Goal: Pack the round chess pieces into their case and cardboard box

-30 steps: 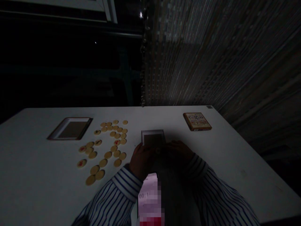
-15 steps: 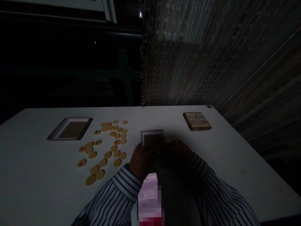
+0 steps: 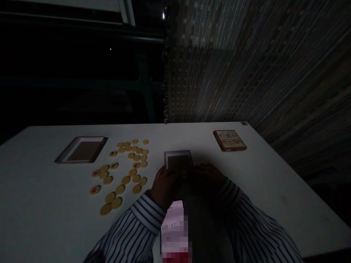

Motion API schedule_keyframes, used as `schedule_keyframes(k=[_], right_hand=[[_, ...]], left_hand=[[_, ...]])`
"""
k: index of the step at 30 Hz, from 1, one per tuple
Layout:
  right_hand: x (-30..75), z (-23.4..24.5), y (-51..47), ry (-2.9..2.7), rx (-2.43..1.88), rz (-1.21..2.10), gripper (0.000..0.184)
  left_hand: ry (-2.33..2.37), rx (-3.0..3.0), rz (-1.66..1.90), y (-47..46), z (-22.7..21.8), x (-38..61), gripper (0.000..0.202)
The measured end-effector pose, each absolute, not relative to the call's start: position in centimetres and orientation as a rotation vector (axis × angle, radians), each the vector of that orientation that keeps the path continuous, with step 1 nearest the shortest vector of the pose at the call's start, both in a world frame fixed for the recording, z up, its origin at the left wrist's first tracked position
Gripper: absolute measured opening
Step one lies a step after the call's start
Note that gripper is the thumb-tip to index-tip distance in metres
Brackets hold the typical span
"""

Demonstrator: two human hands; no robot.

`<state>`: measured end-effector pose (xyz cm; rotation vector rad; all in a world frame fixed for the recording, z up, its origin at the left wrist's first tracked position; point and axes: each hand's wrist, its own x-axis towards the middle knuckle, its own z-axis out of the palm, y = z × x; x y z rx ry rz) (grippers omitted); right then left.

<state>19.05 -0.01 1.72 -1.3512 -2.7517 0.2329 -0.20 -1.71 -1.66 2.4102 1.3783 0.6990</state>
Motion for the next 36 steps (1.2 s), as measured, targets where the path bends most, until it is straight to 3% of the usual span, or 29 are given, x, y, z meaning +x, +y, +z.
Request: schedule_keyframes(k=[26, 36], right_hand=[[19.21, 1.14, 0.05, -2.722, -1.325, 0.179, 0.028], [18.67, 1.09, -0.22, -2.645, -1.231, 0.361, 0.032]], left_hand=[[1.394, 2.412, 0.727, -1.66, -1.82, -0.14, 0.026], [1.388, 2.460, 0.721, -1.46, -2.32, -0.24, 0.027]])
